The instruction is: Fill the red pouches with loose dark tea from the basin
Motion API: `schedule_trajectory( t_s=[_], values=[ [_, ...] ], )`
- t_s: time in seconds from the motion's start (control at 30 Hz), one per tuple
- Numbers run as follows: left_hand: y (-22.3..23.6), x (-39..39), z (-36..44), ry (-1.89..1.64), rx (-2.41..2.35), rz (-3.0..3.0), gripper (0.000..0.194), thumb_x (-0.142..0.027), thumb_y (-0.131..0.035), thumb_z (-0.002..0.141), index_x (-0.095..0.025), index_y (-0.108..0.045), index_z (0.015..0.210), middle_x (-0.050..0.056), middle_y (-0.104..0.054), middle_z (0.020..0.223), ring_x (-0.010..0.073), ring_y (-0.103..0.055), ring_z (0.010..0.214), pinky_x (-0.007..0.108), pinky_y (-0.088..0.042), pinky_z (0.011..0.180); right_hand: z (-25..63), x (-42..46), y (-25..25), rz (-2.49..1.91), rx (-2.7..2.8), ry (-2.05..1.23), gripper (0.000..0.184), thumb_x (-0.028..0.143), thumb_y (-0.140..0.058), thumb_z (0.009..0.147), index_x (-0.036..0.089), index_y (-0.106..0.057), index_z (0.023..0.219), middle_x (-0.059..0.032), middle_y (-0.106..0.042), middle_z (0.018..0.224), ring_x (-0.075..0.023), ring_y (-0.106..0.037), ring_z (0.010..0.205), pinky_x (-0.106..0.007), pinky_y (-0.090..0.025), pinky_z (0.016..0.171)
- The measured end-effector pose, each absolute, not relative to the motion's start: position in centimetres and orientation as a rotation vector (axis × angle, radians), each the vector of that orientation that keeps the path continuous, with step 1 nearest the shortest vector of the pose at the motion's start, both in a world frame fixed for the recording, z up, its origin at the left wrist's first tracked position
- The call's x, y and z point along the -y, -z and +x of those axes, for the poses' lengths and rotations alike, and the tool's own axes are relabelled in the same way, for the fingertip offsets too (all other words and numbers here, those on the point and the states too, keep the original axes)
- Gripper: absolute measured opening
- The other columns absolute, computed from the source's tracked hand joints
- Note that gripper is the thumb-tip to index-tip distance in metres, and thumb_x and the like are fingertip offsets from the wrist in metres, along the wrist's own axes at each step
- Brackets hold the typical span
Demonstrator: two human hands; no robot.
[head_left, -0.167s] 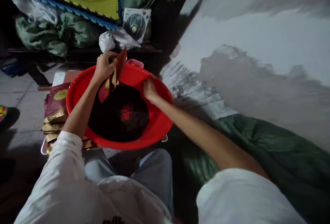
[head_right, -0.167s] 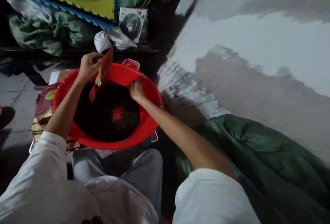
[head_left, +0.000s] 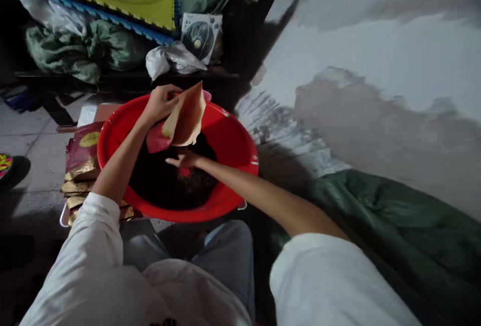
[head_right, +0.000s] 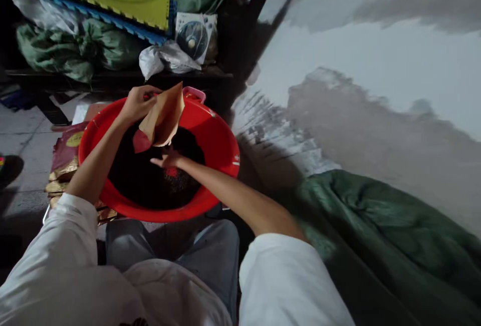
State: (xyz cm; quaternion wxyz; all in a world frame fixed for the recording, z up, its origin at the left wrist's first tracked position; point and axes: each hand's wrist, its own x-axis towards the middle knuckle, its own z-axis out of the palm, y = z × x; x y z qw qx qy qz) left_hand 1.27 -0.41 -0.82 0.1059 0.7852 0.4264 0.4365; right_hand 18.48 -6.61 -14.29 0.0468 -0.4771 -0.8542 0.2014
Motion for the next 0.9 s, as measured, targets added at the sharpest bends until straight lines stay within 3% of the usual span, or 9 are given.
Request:
schedule_trajectory(
  t_s=[0.07, 0.13, 0.23, 0.33, 0.47, 0.53, 0.6, 0.73, 0.9],
  values=[
    [1.1, 0.5, 1.5, -1.264, -1.265, 2.326, 0.042, -0.015, -0.058, 0.089, -0.012, -0.083, 0.122, 0.011, -0.084, 0.113, 0.0208, -0.075, 0.100, 0.029, -0.057, 0.093, 14.9, 9.3, 15.8, -1.306, 2.731, -0.758, 0.090, 0.065, -0.068, 0.102, 0.016, -0.042, 0.173, -0.0215, -0.048, 0.174, -0.0388, -0.050, 0.158, -0.050, -0.043, 0.129],
    [1.4, 0.6, 1.6, -1.247, -1.255, 2.335, 0.043, -0.015, -0.058, 0.089, -0.012, -0.083, 0.122, 0.010, -0.084, 0.112, 0.0207, -0.075, 0.099, 0.029, -0.057, 0.092, 12.0, 12.2, 16.7, -1.105, 2.871, -0.901, 0.089, 0.065, -0.065, 0.104, 0.016, -0.040, 0.174, -0.0214, -0.049, 0.173, -0.0413, -0.050, 0.157, -0.053, -0.044, 0.129],
    [1.5, 0.7, 1.7, -1.229, -1.228, 2.346, 0.042, -0.015, -0.058, 0.089, -0.012, -0.084, 0.122, 0.011, -0.083, 0.116, 0.0211, -0.075, 0.102, 0.029, -0.056, 0.093, 10.3, 15.2, 16.8, -0.930, 3.132, -0.908, 0.066, 0.057, -0.055, 0.111, 0.026, -0.051, 0.170, -0.0177, -0.050, 0.172, -0.0464, -0.049, 0.156, -0.064, -0.047, 0.123],
    [1.7, 0.6, 1.7, -1.220, -1.236, 2.346, 0.042, -0.016, -0.058, 0.090, -0.011, -0.083, 0.123, 0.011, -0.083, 0.114, 0.0209, -0.075, 0.101, 0.029, -0.055, 0.091, 11.8, 15.5, 15.9, -0.795, 3.397, -0.880, 0.060, 0.046, -0.062, 0.110, 0.018, -0.060, 0.163, -0.0236, -0.052, 0.169, -0.0421, -0.055, 0.154, -0.058, -0.039, 0.131],
    [1.9, 0.5, 1.9, -1.194, -1.229, 2.362, 0.043, -0.016, -0.057, 0.089, -0.011, -0.084, 0.122, 0.010, -0.083, 0.111, 0.0207, -0.074, 0.098, 0.029, -0.055, 0.089, 16.0, 13.4, 14.9, -1.161, 3.463, -0.898, 0.076, 0.047, -0.092, 0.083, 0.024, -0.072, 0.152, -0.0208, -0.053, 0.170, -0.0484, -0.057, 0.152, -0.058, -0.047, 0.123],
    [2.0, 0.4, 1.9, -1.196, -1.225, 2.369, 0.044, -0.015, -0.057, 0.087, -0.011, -0.084, 0.122, 0.009, -0.083, 0.108, 0.0201, -0.073, 0.096, 0.029, -0.055, 0.088, 17.9, 12.4, 14.8, -1.339, 3.403, -0.978, 0.079, 0.041, -0.101, 0.067, 0.024, -0.079, 0.141, -0.0184, -0.063, 0.160, -0.0477, -0.062, 0.146, -0.056, -0.052, 0.118],
    [2.1, 0.3, 1.8, -1.204, -1.220, 2.366, 0.046, -0.016, -0.058, 0.087, -0.011, -0.083, 0.124, 0.009, -0.083, 0.105, 0.0198, -0.072, 0.094, 0.029, -0.055, 0.087, 19.4, 11.6, 14.7, -1.368, 3.356, -1.076, 0.072, 0.032, -0.102, 0.061, 0.022, -0.083, 0.129, -0.0144, -0.074, 0.145, -0.0424, -0.068, 0.138, -0.050, -0.054, 0.115],
    [2.0, 0.4, 1.5, -1.184, -1.225, 2.356, 0.047, -0.016, -0.058, 0.086, -0.011, -0.083, 0.126, 0.010, -0.083, 0.110, 0.0206, -0.073, 0.097, 0.029, -0.056, 0.090, 21.6, 10.5, 14.5, -1.317, 3.249, -1.176, 0.064, 0.020, -0.097, 0.061, 0.021, -0.084, 0.124, -0.0084, -0.081, 0.135, -0.0337, -0.073, 0.131, -0.039, -0.055, 0.113],
    [2.1, 0.4, 1.8, -1.173, -1.170, 2.368, 0.045, -0.015, -0.057, 0.085, -0.011, -0.085, 0.120, 0.010, -0.084, 0.111, 0.0207, -0.073, 0.095, 0.029, -0.055, 0.088, 26.1, 7.8, 12.3, -1.349, 2.766, -1.264, 0.056, 0.031, -0.088, 0.076, 0.019, -0.078, 0.129, -0.0109, -0.078, 0.140, -0.0298, -0.072, 0.131, -0.040, -0.055, 0.118]
  ],
)
